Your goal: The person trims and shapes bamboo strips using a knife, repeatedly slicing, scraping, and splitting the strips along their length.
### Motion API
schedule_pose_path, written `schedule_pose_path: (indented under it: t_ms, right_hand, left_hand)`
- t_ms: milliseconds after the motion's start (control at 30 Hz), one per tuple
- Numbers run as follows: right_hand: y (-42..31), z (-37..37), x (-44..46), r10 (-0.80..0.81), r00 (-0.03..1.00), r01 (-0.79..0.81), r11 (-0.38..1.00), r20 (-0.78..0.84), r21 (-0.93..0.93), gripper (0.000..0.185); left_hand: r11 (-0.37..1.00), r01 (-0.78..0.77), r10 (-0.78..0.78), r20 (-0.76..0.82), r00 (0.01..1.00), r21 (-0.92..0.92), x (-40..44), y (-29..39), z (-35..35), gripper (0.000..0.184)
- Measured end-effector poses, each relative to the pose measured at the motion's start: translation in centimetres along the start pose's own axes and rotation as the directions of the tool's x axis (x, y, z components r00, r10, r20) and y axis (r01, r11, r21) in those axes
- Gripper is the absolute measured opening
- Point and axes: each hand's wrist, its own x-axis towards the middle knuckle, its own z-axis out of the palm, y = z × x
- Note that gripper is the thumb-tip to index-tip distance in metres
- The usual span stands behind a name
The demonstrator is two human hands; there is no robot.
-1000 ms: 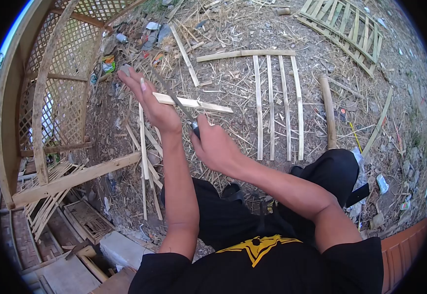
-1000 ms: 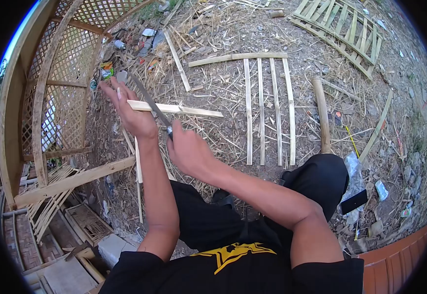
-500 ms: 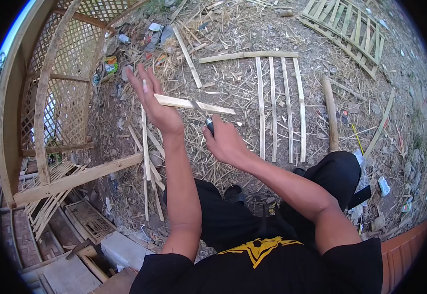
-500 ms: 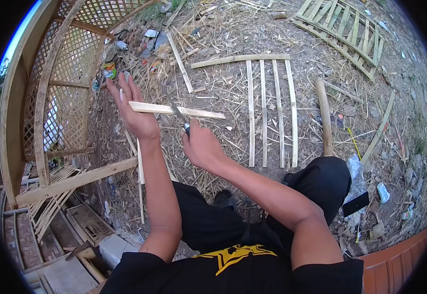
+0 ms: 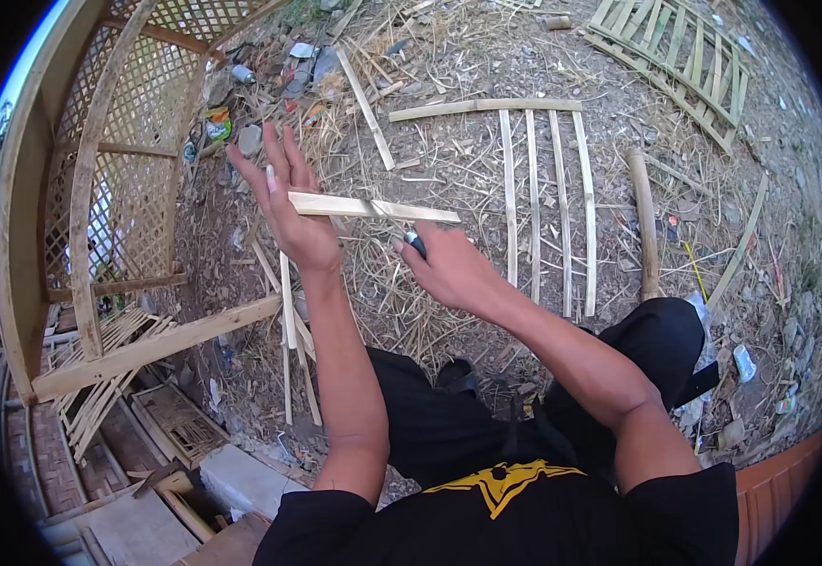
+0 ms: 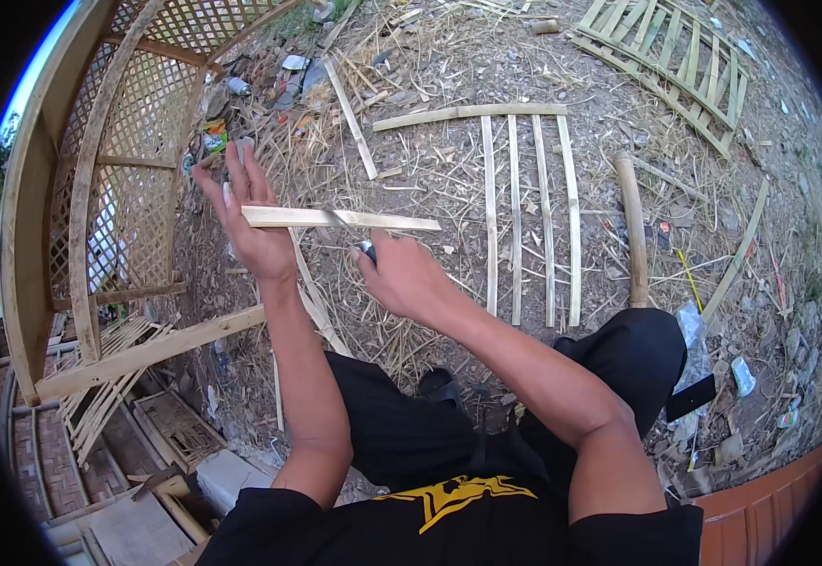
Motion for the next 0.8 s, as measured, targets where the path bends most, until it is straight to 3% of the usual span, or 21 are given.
schedule_pose_path:
  t_ms: [67,233,300,400,533,600,733,800]
  right_hand:
    - [-2.6,-1.3,-0.9,-0.046,0.998,0.046,0.999,0.037,-0.011,0.036]
    - [0.1,0.2,0.8,-0.051,0.999,0.05,0.998,-0.015,-0.036,0.033]
    - [-0.1,0.0,1.0,-0.088,0.996,0.085,0.992,-0.025,-0.094,0.031]
    - [-3.4,-0.7,-0.9,-0.096,0.995,0.095,0.995,-0.016,-0.027,0.029]
    - [-0.4,0.7,0.2,-0.15,0.986,0.149,0.988,-0.069,-0.03,0.028]
    - [0.5,0.9,1.0,-0.161,0.982,0.149,0.982,-0.096,-0.119,0.027]
    - [-1.9,-0.1,-0.4,-0.108,0.993,0.104,0.992,-0.053,-0.069,0.027]
    - [-2.9,-0.2,-0.9,-0.168,0.984,0.167,0.986,-0.06,-0.018,0.026]
  left_hand:
    - [1.0,-0.006,0.006,0.005,1.0,0.005,0.0,0.0,0.3,0.066]
    - [0.999,-0.039,0.038,0.023,0.999,0.025,0.2,0.0,0.2,0.067]
    - [1.0,0.001,0.0,-0.039,0.999,0.008,0.1,0.0,-0.1,0.067]
    - [0.999,-0.014,0.015,-0.02,1.0,0.037,-0.1,0.0,0.2,0.067]
    - [0.999,-0.028,0.028,-0.008,1.0,0.029,-0.3,0.0,0.2,0.062]
    - [0.998,-0.042,0.042,-0.013,0.999,0.05,0.0,-0.2,0.1,0.062]
    - [0.999,-0.027,0.027,0.003,1.0,0.041,-0.2,-0.1,0.7,0.063]
    - [0.997,-0.034,0.033,0.024,0.999,0.066,-0.4,0.1,1.2,0.064]
